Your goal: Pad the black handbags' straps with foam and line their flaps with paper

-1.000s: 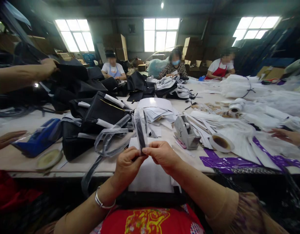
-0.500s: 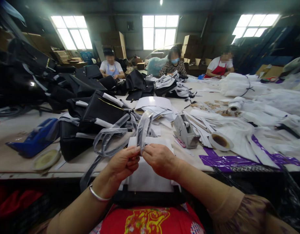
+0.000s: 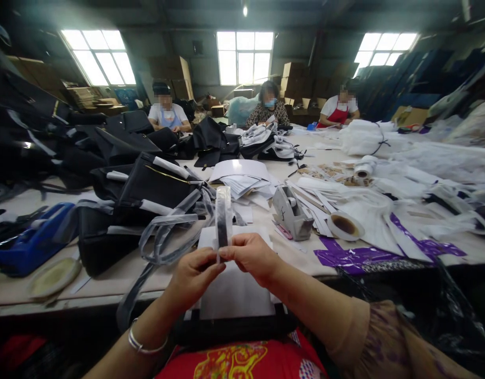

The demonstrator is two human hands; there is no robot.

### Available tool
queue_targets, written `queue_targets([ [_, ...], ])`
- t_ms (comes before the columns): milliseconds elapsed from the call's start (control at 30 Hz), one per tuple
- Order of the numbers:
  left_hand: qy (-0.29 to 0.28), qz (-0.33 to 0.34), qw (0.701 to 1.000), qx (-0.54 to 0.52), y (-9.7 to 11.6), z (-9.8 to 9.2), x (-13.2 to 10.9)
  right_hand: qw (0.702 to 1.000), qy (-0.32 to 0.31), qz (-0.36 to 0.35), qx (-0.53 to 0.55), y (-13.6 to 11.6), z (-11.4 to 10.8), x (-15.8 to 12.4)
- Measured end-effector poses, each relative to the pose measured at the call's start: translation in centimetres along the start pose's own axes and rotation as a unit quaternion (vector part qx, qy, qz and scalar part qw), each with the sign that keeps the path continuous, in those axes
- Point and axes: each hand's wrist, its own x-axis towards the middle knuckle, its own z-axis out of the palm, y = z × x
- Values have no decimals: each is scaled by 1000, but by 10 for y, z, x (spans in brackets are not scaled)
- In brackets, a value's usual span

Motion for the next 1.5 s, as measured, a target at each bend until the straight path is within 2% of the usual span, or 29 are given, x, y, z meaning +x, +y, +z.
queue_targets([
  [33,-24,-45,997,-57,-1,-2,2,995,4,-59,-82,2,0,-1],
  [67,-39,-92,988,-122,-2,-4,3,976,10,-129,-174,4,-1,-2],
  [133,-31,-169,954,-247,-1,-2,7,897,26,-266,-352,9,-1,-3],
  [200,12,-207,917,-339,0,4,12,802,34,-356,-478,12,-1,-3],
  [233,34,-213,902,-374,1,7,14,770,35,-380,-511,13,-1,-3],
  [267,52,-212,891,-399,2,10,16,756,35,-391,-523,13,-1,-2],
  [300,66,-208,887,-408,2,12,18,766,39,-389,-510,12,-1,-1],
  [333,75,-202,892,-397,3,13,19,800,38,-368,-471,9,-2,0],
  [367,81,-193,908,-363,4,13,18,853,30,-326,-408,6,-3,0],
  [433,95,-150,955,-239,6,12,16,958,-9,-187,-217,-1,-5,1],
  [467,102,-115,974,-165,7,11,13,987,-31,-109,-113,-5,-6,2],
  [533,107,-43,992,-41,9,13,9,998,-52,11,42,-11,-8,4],
  [633,107,4,994,38,9,18,3,992,-28,67,104,-13,-6,5],
  [733,81,-9,996,36,5,17,1,998,0,31,46,-11,-1,1],
  [800,20,-56,997,-44,3,11,0,997,13,-40,-60,-9,1,-2],
  [867,-42,-118,971,-203,1,3,1,968,20,-143,-206,-5,1,-5],
  [933,-65,-167,920,-349,0,-2,4,903,19,-254,-345,1,-2,-4],
  [1000,-48,-202,880,-428,0,-3,8,821,15,-342,-456,8,-4,-2],
  [1067,-26,-228,857,-462,-1,-1,11,752,13,-388,-533,14,-7,0],
  [1100,-15,-233,849,-474,-1,1,12,730,11,-398,-555,15,-8,0],
  [1133,-3,-232,847,-479,-1,3,12,723,6,-401,-562,15,-8,0],
  [1167,6,-226,852,-473,-1,4,12,734,-3,-398,-550,14,-9,-1],
  [1200,15,-218,864,-453,0,5,11,762,-11,-382,-523,11,-9,-1],
  [1233,26,-207,884,-419,1,6,9,804,-21,-350,-481,8,-9,-2],
  [1300,54,-172,936,-302,4,6,5,907,-38,-227,-351,0,-9,-2],
  [1333,69,-146,961,-227,6,7,3,951,-45,-146,-271,-4,-9,-2],
  [1367,85,-116,978,-150,8,8,1,978,-48,-66,-190,-6,-8,-1],
  [1433,115,-50,992,-21,9,13,-2,996,-30,50,-70,-9,-3,3],
  [1500,146,-1,988,60,6,20,-3,996,22,78,-31,-7,4,8],
])
